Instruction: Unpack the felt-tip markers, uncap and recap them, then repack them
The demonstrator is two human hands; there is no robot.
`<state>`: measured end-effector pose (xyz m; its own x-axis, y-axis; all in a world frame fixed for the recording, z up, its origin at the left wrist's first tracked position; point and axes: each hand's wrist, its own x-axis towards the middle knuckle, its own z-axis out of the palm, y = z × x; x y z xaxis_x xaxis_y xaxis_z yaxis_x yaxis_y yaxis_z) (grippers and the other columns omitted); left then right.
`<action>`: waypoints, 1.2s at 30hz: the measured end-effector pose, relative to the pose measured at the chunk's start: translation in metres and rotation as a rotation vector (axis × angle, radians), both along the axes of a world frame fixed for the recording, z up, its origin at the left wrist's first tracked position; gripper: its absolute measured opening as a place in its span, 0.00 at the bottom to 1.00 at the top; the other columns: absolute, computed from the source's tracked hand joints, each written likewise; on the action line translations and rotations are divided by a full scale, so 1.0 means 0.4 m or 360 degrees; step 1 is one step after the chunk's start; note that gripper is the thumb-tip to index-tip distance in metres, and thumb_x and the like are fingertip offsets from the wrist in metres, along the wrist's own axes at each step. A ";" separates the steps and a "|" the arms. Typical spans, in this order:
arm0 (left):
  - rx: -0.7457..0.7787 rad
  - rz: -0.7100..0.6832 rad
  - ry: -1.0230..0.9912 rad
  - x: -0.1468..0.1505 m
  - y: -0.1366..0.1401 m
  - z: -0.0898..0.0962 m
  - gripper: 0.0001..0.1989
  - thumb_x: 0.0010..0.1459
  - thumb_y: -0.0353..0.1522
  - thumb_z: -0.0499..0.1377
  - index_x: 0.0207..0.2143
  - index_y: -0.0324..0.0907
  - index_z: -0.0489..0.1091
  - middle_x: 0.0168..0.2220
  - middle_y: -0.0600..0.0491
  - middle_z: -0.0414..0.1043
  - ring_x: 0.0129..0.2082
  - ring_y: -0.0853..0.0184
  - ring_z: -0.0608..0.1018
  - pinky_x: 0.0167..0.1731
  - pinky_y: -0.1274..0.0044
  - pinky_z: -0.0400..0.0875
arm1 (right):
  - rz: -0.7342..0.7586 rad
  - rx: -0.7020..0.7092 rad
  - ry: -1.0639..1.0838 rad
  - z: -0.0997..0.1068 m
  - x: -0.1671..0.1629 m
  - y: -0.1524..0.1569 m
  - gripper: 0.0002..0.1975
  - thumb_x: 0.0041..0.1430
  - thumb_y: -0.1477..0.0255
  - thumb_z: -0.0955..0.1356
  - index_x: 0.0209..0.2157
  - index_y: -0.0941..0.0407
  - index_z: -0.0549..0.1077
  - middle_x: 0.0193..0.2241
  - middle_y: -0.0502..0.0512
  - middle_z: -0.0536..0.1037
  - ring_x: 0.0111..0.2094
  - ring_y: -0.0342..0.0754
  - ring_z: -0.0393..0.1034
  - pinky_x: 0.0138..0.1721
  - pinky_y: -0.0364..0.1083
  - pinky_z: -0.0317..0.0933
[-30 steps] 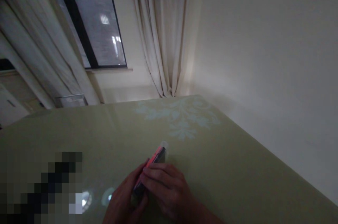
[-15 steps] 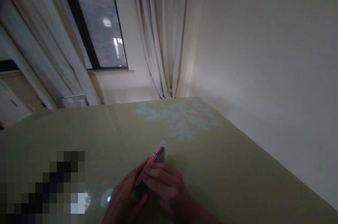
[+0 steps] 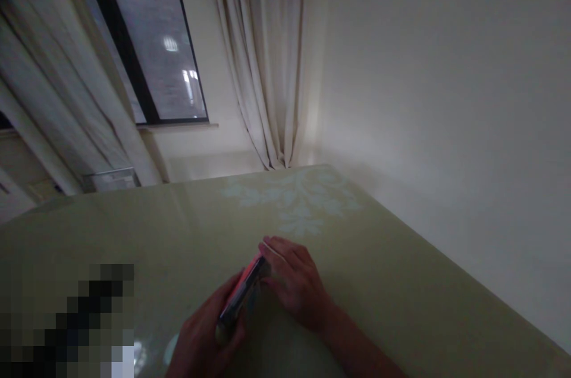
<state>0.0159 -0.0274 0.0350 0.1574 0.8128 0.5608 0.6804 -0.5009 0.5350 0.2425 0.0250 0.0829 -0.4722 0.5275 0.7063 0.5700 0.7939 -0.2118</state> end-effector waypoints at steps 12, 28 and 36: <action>0.0049 -0.0031 0.0136 0.003 -0.005 -0.004 0.37 0.58 0.28 0.56 0.69 0.53 0.54 0.55 0.51 0.80 0.49 0.62 0.84 0.46 0.75 0.80 | 0.0070 0.0002 0.0198 -0.013 0.004 0.027 0.18 0.71 0.70 0.67 0.61 0.49 0.72 0.51 0.59 0.80 0.53 0.52 0.74 0.53 0.53 0.71; -0.0003 -0.0189 0.0117 -0.004 0.016 0.031 0.34 0.61 0.30 0.58 0.69 0.47 0.56 0.61 0.48 0.74 0.58 0.62 0.79 0.56 0.71 0.75 | 0.0021 -0.0091 0.0367 -0.049 -0.024 0.038 0.19 0.72 0.70 0.66 0.62 0.50 0.72 0.55 0.60 0.79 0.57 0.52 0.73 0.58 0.55 0.70; -0.0148 -0.0161 0.0089 -0.019 0.036 0.021 0.34 0.61 0.29 0.59 0.69 0.45 0.56 0.65 0.45 0.70 0.62 0.58 0.75 0.60 0.65 0.72 | -0.0094 -0.0208 0.0461 -0.060 -0.036 0.042 0.19 0.74 0.72 0.61 0.62 0.52 0.71 0.59 0.61 0.75 0.62 0.51 0.68 0.63 0.55 0.64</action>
